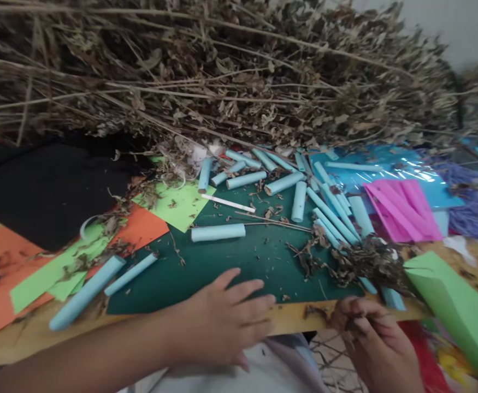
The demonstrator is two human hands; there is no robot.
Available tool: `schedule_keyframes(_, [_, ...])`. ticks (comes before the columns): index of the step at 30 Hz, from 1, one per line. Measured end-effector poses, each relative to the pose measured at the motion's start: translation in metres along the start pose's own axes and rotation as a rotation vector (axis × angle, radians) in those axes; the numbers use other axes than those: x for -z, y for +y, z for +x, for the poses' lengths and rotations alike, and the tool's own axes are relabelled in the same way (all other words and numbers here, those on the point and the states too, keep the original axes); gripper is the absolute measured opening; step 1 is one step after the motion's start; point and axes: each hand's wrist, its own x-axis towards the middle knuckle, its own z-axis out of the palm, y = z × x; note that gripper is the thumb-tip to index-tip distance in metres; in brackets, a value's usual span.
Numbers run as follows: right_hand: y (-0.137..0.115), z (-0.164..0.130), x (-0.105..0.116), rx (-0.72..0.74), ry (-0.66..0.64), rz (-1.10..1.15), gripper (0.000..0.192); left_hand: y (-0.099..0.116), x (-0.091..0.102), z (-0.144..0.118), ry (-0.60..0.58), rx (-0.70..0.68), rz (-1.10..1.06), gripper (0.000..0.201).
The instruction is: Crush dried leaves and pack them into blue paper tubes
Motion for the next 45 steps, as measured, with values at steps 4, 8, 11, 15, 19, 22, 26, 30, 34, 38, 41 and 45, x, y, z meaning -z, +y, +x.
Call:
schedule_keyframes(4, [0.005, -0.008, -0.005, -0.049, 0.195, 0.294, 0.018, 0.020, -0.018, 0.068, 0.013, -0.064, -0.074, 0.031])
schedule_keyframes(8, [0.002, -0.015, 0.009, 0.002, 0.199, 0.305, 0.017, 0.026, -0.033, 0.115, -0.046, 0.087, -0.089, 0.010])
schedule_keyframes(11, [0.006, -0.022, 0.020, 0.078, 0.157, 0.186, 0.012, 0.019, -0.031, 0.119, -0.088, 0.071, -0.064, 0.003])
schedule_keyframes(15, [0.004, -0.020, 0.020, 0.169, 0.093, -0.001, 0.003, 0.001, -0.005, 0.098, -0.105, 0.157, -0.178, 0.006])
schedule_keyframes(19, [-0.019, -0.001, -0.014, 0.369, -0.191, -0.346, 0.010, -0.022, 0.019, 0.073, 0.066, 0.633, -0.789, 0.009])
schedule_keyframes(22, [-0.035, 0.020, -0.062, 0.576, -0.512, -0.676, 0.010, -0.032, 0.020, 0.062, 0.291, 0.878, -1.410, 0.008])
schedule_keyframes(26, [-0.042, 0.043, -0.129, 0.915, -0.550, -1.179, 0.011, -0.038, 0.016, 0.056, 0.616, 0.998, -1.994, 0.014])
schedule_keyframes(30, [-0.049, 0.056, -0.163, 0.932, -0.579, -1.315, 0.013, -0.047, 0.018, 0.051, 0.926, 0.979, -2.263, 0.029])
schedule_keyframes(34, [-0.058, 0.067, -0.133, 0.862, -0.546, -1.227, 0.034, -0.058, 0.026, 0.039, 1.092, 1.009, -2.273, 0.021])
schedule_keyframes(38, [-0.048, 0.060, -0.072, 0.615, -0.135, -1.724, 0.057, -0.066, 0.031, 0.028, 1.177, 1.116, -2.273, 0.016])
schedule_keyframes(41, [-0.033, 0.043, -0.050, 0.550, -0.169, -1.938, 0.068, -0.065, 0.029, 0.027, 1.159, 1.030, -2.330, 0.024])
schedule_keyframes(45, [-0.015, 0.041, -0.061, 0.495, -0.174, -2.025, 0.066, -0.062, 0.024, 0.028, 1.190, 0.971, -2.321, 0.034])
